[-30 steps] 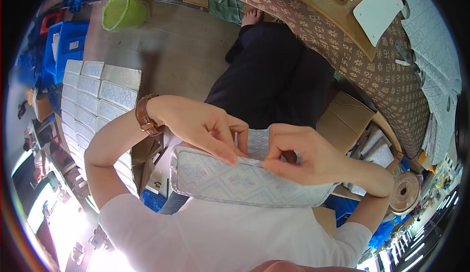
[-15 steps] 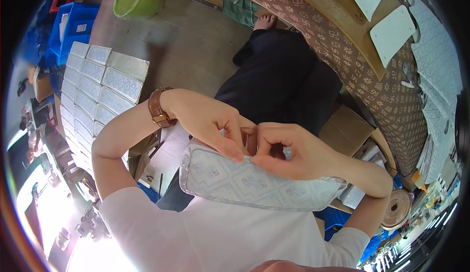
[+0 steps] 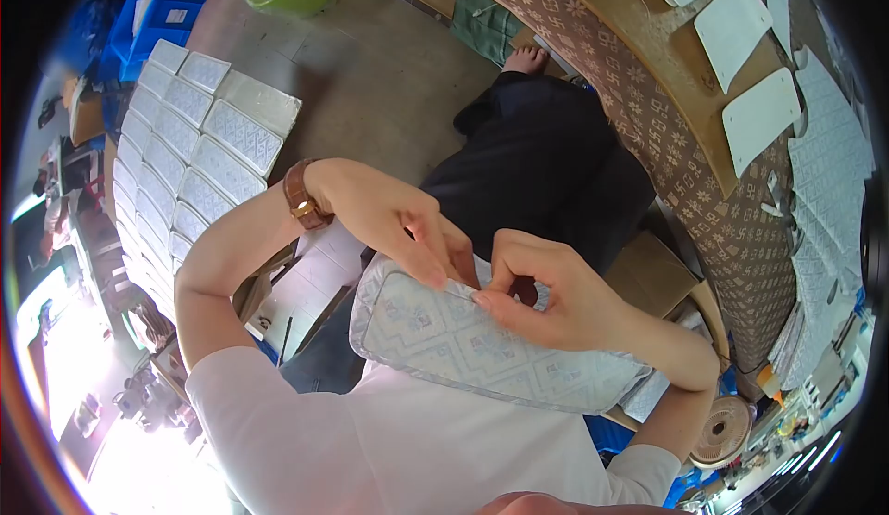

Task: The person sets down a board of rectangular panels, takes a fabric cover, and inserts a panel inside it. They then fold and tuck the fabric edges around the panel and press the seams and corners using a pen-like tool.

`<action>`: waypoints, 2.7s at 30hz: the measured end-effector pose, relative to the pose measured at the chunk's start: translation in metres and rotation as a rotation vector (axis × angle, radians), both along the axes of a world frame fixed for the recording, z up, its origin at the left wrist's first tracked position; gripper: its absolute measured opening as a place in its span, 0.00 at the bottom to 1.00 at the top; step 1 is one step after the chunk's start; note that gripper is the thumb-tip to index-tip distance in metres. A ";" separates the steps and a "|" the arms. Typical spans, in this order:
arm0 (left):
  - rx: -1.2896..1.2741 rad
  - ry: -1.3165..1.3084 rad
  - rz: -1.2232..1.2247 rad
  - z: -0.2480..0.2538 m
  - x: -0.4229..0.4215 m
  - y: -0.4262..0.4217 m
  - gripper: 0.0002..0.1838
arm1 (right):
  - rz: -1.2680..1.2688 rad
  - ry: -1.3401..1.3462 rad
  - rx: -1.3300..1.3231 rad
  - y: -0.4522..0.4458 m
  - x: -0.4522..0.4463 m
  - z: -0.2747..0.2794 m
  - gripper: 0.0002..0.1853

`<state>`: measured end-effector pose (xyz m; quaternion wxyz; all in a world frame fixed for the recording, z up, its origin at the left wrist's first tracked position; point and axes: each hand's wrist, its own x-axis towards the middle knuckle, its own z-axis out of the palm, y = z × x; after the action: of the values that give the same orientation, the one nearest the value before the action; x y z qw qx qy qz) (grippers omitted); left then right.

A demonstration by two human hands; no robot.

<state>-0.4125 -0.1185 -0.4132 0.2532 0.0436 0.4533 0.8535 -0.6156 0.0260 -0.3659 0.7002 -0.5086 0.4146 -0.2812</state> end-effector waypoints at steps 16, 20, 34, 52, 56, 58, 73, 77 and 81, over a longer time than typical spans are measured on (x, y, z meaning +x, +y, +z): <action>-0.123 -0.112 0.913 0.003 0.025 0.062 0.22 | -0.199 -0.050 0.110 0.008 -0.017 -0.019 0.06; -0.196 -0.058 0.917 -0.002 0.025 0.064 0.19 | -0.249 -0.074 0.156 0.010 -0.014 -0.017 0.06; -0.209 0.197 0.933 -0.004 0.012 0.054 0.18 | -0.329 -0.126 0.170 0.001 -0.007 -0.001 0.09; -0.195 0.316 0.922 -0.014 0.004 0.050 0.14 | -0.251 -0.044 0.233 -0.013 -0.007 -0.010 0.13; -0.232 0.295 0.911 -0.015 0.009 0.052 0.14 | -0.209 -0.105 0.411 -0.006 -0.015 -0.008 0.14; -0.230 0.280 0.896 -0.015 0.010 0.052 0.14 | -0.172 -0.061 0.332 0.007 -0.026 -0.012 0.11; -0.444 0.012 0.017 0.052 -0.105 -0.005 0.14 | -0.941 -0.235 0.233 0.145 -0.076 0.008 0.03; -0.587 0.140 -0.189 0.047 -0.160 0.042 0.18 | -0.937 -0.151 0.131 0.158 -0.073 0.004 0.01; -0.514 0.073 -0.372 0.044 -0.177 0.063 0.19 | -0.885 -0.139 0.129 0.163 -0.073 0.003 0.02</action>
<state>-0.5899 -0.0556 -0.3687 0.3910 0.0910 0.6474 0.6479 -0.6883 0.1894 -0.3628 0.5691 -0.2176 0.5607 -0.5607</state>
